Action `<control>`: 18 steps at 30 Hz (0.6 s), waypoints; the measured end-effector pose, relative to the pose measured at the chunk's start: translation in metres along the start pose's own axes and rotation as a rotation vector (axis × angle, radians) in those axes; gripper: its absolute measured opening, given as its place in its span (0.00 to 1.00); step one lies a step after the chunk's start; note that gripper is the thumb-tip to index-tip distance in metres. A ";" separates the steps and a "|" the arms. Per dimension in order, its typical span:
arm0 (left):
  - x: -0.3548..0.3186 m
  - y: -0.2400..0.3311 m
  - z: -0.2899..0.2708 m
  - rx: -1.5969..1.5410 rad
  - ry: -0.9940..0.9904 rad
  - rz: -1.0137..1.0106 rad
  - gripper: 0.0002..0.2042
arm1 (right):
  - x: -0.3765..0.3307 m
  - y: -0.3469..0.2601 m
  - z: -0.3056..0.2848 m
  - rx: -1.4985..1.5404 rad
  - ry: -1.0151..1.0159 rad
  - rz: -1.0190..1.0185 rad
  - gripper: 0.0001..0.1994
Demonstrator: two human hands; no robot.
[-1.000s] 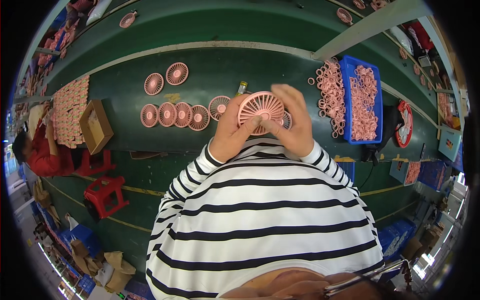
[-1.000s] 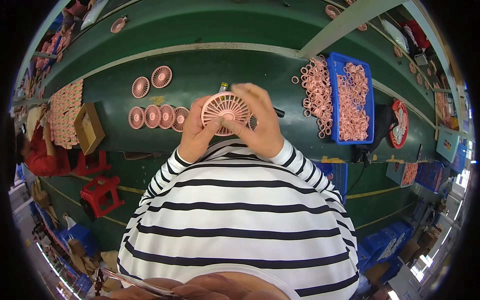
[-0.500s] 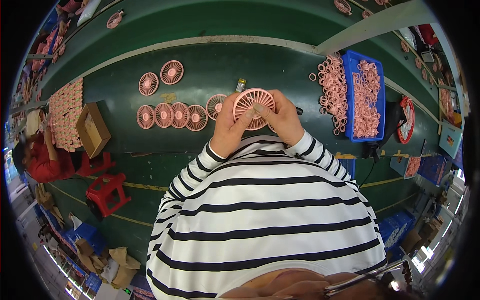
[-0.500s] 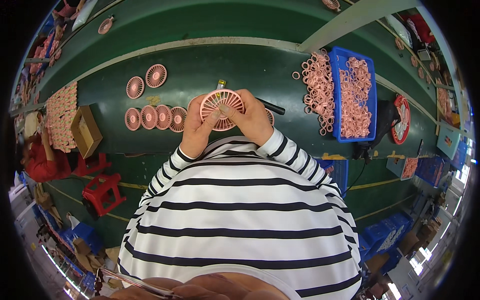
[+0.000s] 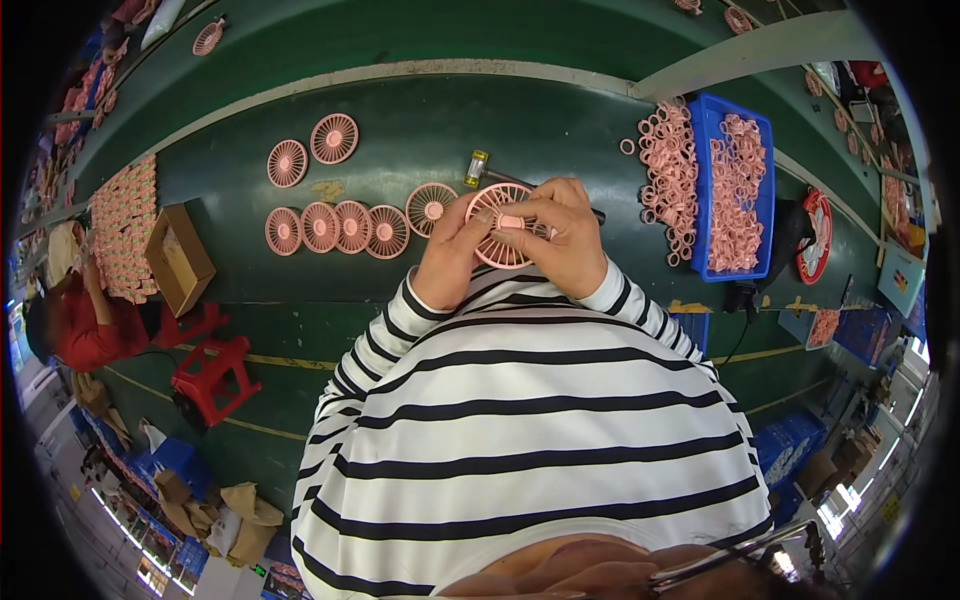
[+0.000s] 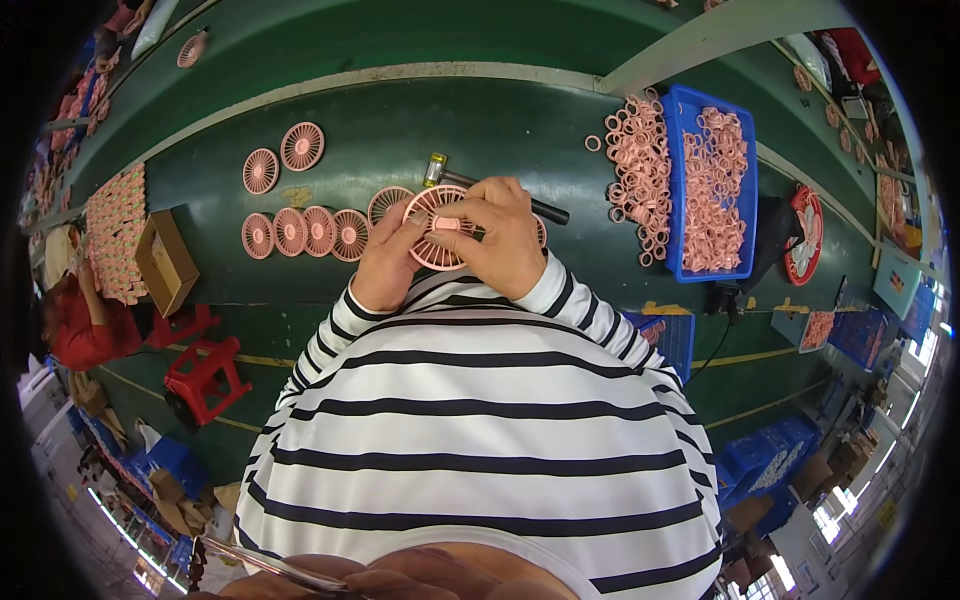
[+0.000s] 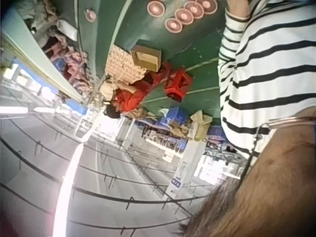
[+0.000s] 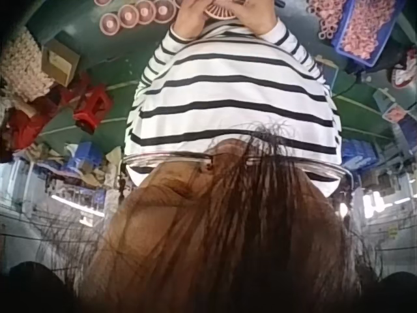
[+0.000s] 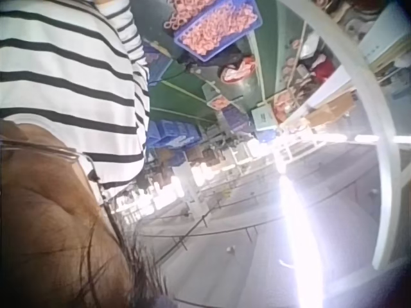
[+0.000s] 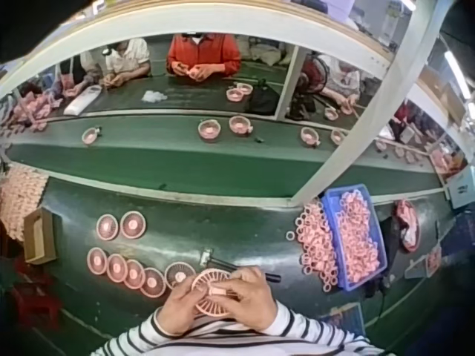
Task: The person assembles fan grilles by inserting components and tapping them with a small mallet, transfers grilles from a bin into a basket, and fits small inserts onto the grilles by hand.
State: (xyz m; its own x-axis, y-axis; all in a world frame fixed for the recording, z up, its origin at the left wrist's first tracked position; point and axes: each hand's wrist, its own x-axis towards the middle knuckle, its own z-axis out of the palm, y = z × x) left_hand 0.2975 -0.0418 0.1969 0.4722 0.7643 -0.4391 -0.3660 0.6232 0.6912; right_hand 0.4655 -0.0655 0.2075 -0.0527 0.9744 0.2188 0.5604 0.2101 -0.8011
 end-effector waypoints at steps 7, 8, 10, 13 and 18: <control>0.001 -0.003 -0.003 0.024 -0.028 -0.019 0.15 | -0.003 0.001 0.002 0.046 -0.006 0.054 0.13; 0.001 -0.004 -0.003 0.048 -0.016 0.015 0.15 | -0.003 0.002 0.003 0.076 0.018 0.025 0.13; 0.002 -0.002 -0.001 0.124 0.002 0.115 0.16 | -0.003 0.001 0.000 0.072 -0.024 0.019 0.17; 0.001 0.003 0.004 0.263 0.026 0.307 0.16 | 0.001 -0.003 -0.004 0.304 0.031 0.228 0.26; 0.000 -0.004 -0.001 0.381 0.034 0.364 0.16 | -0.003 0.008 0.010 0.809 -0.080 0.368 0.23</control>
State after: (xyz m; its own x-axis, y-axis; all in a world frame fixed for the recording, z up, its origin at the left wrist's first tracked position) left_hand 0.2985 -0.0438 0.1935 0.3401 0.9291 -0.1455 -0.1806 0.2163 0.9595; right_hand 0.4618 -0.0656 0.1947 -0.0586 0.9877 -0.1452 -0.2003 -0.1541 -0.9675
